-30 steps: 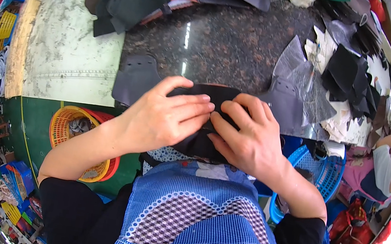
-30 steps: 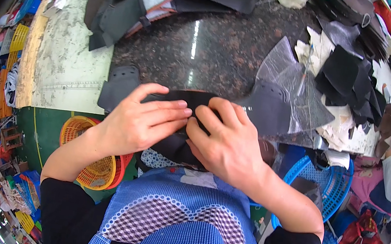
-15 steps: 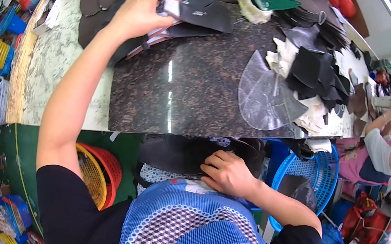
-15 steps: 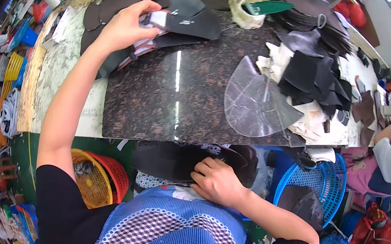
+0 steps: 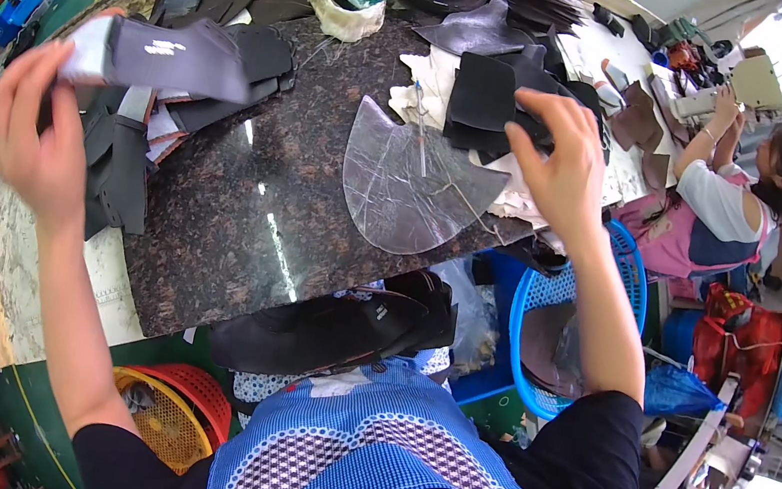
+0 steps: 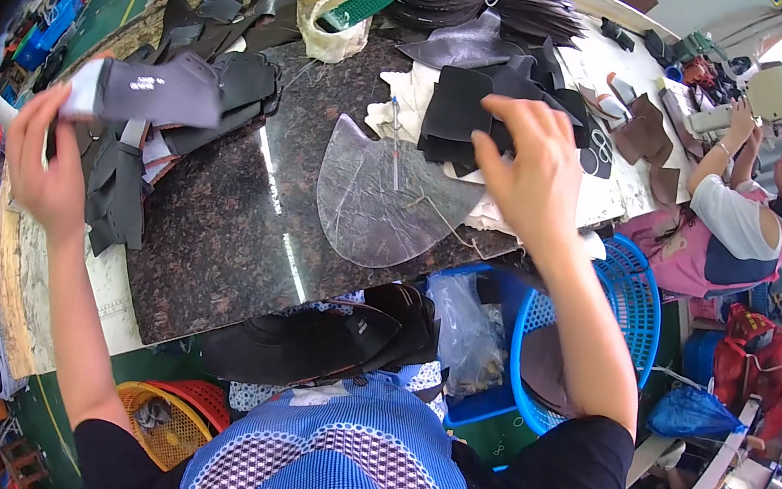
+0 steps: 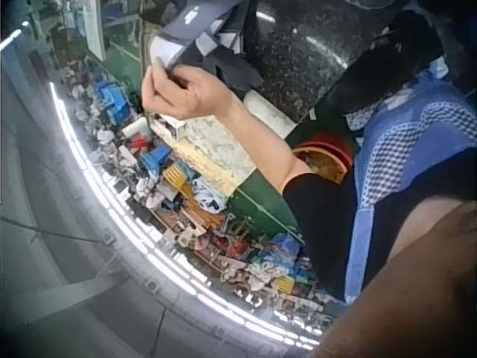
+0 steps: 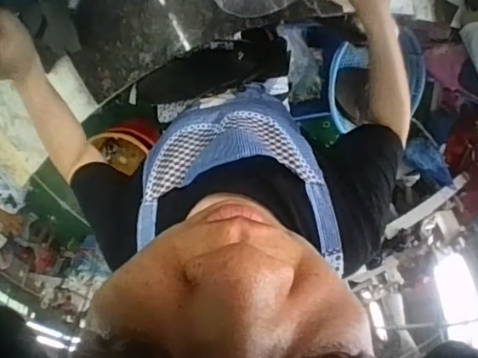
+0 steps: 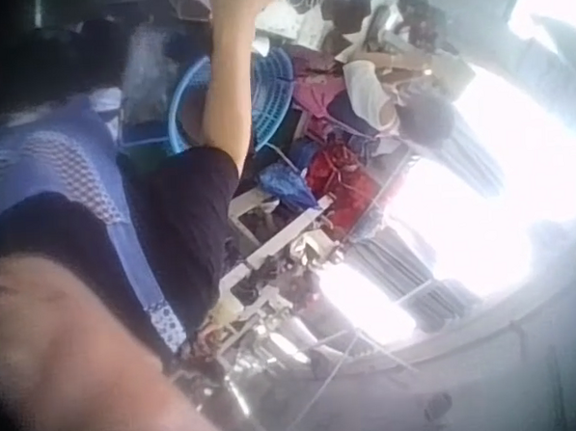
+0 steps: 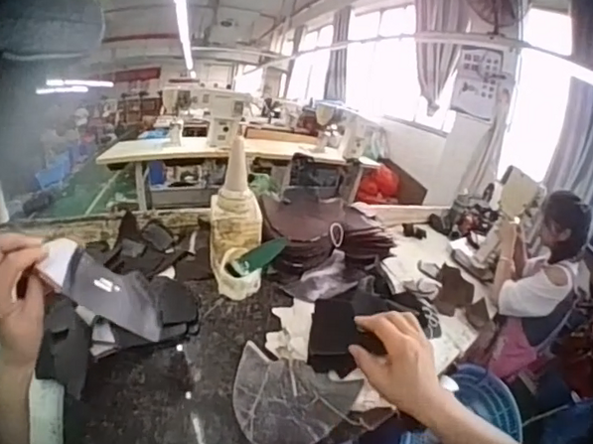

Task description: The person assembles shoe components by attaching patches onto shoe upper pieces one by one, pressing them together by hand, and sorting the assembled pieces on the workbench.

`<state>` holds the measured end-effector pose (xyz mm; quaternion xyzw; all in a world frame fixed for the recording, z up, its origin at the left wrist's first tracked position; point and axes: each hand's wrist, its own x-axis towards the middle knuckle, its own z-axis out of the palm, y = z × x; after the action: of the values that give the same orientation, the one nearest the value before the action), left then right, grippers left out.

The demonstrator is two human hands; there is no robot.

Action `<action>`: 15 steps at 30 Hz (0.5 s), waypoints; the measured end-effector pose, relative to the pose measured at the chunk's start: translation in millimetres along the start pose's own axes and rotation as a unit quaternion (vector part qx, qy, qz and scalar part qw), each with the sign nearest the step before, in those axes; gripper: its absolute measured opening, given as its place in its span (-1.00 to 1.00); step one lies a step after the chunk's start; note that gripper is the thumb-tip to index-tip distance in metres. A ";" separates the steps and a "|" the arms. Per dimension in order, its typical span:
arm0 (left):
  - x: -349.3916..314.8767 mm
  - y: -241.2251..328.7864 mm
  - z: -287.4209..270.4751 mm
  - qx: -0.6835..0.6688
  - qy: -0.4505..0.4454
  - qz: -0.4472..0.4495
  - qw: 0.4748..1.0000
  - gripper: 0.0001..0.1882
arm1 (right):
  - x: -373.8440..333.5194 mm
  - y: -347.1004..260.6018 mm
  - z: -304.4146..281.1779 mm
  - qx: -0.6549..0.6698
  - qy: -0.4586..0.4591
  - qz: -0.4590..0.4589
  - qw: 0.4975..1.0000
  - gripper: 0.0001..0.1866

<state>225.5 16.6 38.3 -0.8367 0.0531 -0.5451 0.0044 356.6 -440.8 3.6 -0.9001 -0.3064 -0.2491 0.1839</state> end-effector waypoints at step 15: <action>-103.8 157.2 -53.1 -0.227 -0.392 -0.032 0.891 -0.76 | 53.1 -24.0 31.7 0.644 0.039 0.369 0.669 -0.87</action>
<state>122.3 -127.3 -45.1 -0.9617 0.1425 -0.1461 -0.1830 388.4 -383.1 12.1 -0.5874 -0.0264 0.0629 0.8064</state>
